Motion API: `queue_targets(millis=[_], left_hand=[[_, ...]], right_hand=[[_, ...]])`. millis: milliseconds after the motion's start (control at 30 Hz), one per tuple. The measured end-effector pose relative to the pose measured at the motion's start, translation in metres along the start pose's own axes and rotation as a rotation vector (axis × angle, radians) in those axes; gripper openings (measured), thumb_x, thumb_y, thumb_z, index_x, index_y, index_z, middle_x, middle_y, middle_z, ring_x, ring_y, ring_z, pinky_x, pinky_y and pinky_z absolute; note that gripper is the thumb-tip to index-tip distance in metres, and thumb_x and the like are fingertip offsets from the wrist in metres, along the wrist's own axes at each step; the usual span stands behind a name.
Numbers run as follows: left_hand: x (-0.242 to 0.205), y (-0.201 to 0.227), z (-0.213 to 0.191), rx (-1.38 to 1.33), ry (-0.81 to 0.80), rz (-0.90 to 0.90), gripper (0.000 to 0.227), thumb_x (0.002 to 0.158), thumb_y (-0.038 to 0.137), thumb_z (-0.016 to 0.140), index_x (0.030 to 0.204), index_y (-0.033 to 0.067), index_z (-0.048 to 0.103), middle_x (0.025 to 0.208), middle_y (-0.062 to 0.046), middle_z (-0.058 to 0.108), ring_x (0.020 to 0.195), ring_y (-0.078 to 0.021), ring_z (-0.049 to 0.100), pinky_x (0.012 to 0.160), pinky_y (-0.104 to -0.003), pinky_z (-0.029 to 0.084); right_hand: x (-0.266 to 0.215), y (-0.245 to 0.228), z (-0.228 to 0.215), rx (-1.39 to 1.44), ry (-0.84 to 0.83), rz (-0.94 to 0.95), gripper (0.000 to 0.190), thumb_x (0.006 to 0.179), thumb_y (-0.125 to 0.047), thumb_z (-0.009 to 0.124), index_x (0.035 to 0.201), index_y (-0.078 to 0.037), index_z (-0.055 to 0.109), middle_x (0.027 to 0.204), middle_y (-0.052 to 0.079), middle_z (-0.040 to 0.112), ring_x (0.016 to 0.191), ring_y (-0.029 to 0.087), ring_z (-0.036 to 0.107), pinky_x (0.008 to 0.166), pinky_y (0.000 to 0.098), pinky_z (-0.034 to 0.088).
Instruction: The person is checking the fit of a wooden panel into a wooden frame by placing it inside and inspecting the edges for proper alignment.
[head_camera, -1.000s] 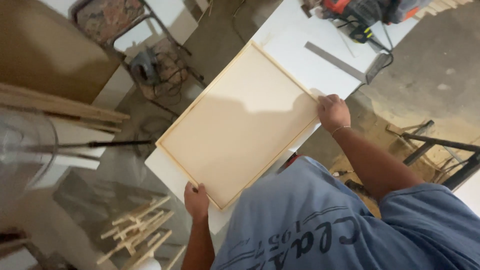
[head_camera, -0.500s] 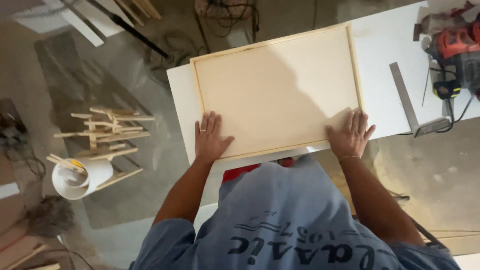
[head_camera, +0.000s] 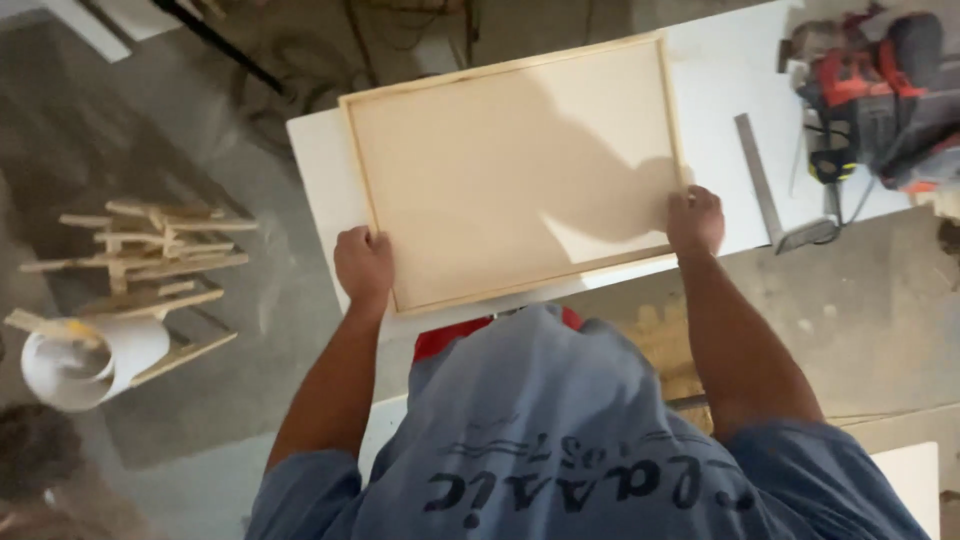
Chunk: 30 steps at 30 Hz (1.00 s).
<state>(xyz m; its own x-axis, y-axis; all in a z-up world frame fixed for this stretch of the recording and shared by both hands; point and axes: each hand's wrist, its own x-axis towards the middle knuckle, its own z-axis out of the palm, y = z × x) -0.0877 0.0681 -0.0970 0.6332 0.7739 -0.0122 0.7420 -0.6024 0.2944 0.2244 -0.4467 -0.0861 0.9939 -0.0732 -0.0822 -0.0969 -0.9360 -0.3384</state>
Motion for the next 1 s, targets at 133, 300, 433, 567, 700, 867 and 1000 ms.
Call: queue_targets(millis=[133,300,433,567,700,867,1000], left_hand=[[0.004,0.011,-0.007,-0.101,-0.01,-0.049,0.011,0.088,0.027,0.065,0.088,0.0166,0.061,0.086,-0.003,0.057,0.079,-0.0324,0.067,0.069,-0.046,0.055],[0.004,0.011,-0.035,-0.281,-0.17,-0.211,0.019,0.086,0.032,0.064,0.1,0.0192,0.063,0.094,-0.005,0.063,0.09,-0.0321,0.067,0.079,-0.048,0.054],[-0.007,0.041,-0.1,-0.754,-0.436,-0.521,0.055,0.088,0.03,0.072,0.135,0.0072,0.056,0.115,-0.016,0.063,0.106,-0.0301,0.061,0.089,-0.047,0.048],[-0.005,0.037,-0.094,-0.874,-0.557,-0.544,0.06,0.09,0.03,0.076,0.138,-0.0008,0.055,0.121,-0.022,0.06,0.108,-0.0329,0.057,0.085,-0.045,0.048],[0.003,0.028,-0.077,-1.072,-0.613,-0.763,0.082,0.093,0.024,0.076,0.158,0.0044,0.031,0.151,-0.034,0.041,0.139,-0.0506,0.043,0.114,-0.062,0.036],[0.009,-0.022,-0.017,-1.05,-0.608,-0.767,0.066,0.089,0.015,0.077,0.147,0.0119,0.048,0.139,-0.027,0.056,0.128,-0.0473,0.055,0.105,-0.063,0.043],[0.01,-0.027,-0.005,-1.031,-0.598,-0.727,0.055,0.089,0.014,0.075,0.14,0.0103,0.055,0.133,-0.029,0.059,0.125,-0.0478,0.057,0.102,-0.061,0.046]], right_hand=[[0.019,-0.005,-0.001,0.031,-0.091,0.097,0.037,0.09,-0.055,0.068,0.106,-0.023,0.075,0.095,0.0,0.067,0.095,0.028,0.071,0.084,0.0457,0.055],[0.02,-0.005,-0.04,0.211,-0.218,0.175,0.047,0.093,-0.058,0.07,0.111,-0.015,0.074,0.104,0.01,0.072,0.104,0.036,0.069,0.089,0.0493,0.054],[-0.016,-0.055,-0.107,0.234,-0.397,0.168,0.069,0.097,-0.065,0.067,0.126,-0.002,0.068,0.123,0.024,0.069,0.121,0.045,0.061,0.102,0.0542,0.049],[-0.023,-0.051,-0.1,0.269,-0.379,0.172,0.062,0.1,-0.059,0.067,0.132,-0.006,0.067,0.126,0.02,0.068,0.123,0.042,0.061,0.103,0.0539,0.049],[-0.032,-0.06,-0.108,0.333,-0.364,0.169,0.059,0.101,-0.055,0.067,0.132,-0.004,0.068,0.125,0.02,0.069,0.122,0.042,0.061,0.103,0.0524,0.049],[-0.029,-0.054,-0.108,0.335,-0.379,0.182,0.061,0.098,-0.058,0.068,0.132,-0.007,0.069,0.128,0.02,0.069,0.125,0.042,0.06,0.105,0.0528,0.048],[-0.033,-0.063,-0.121,0.36,-0.389,0.196,0.056,0.099,-0.054,0.066,0.132,-0.009,0.07,0.128,0.019,0.068,0.126,0.042,0.059,0.106,0.0525,0.047]])
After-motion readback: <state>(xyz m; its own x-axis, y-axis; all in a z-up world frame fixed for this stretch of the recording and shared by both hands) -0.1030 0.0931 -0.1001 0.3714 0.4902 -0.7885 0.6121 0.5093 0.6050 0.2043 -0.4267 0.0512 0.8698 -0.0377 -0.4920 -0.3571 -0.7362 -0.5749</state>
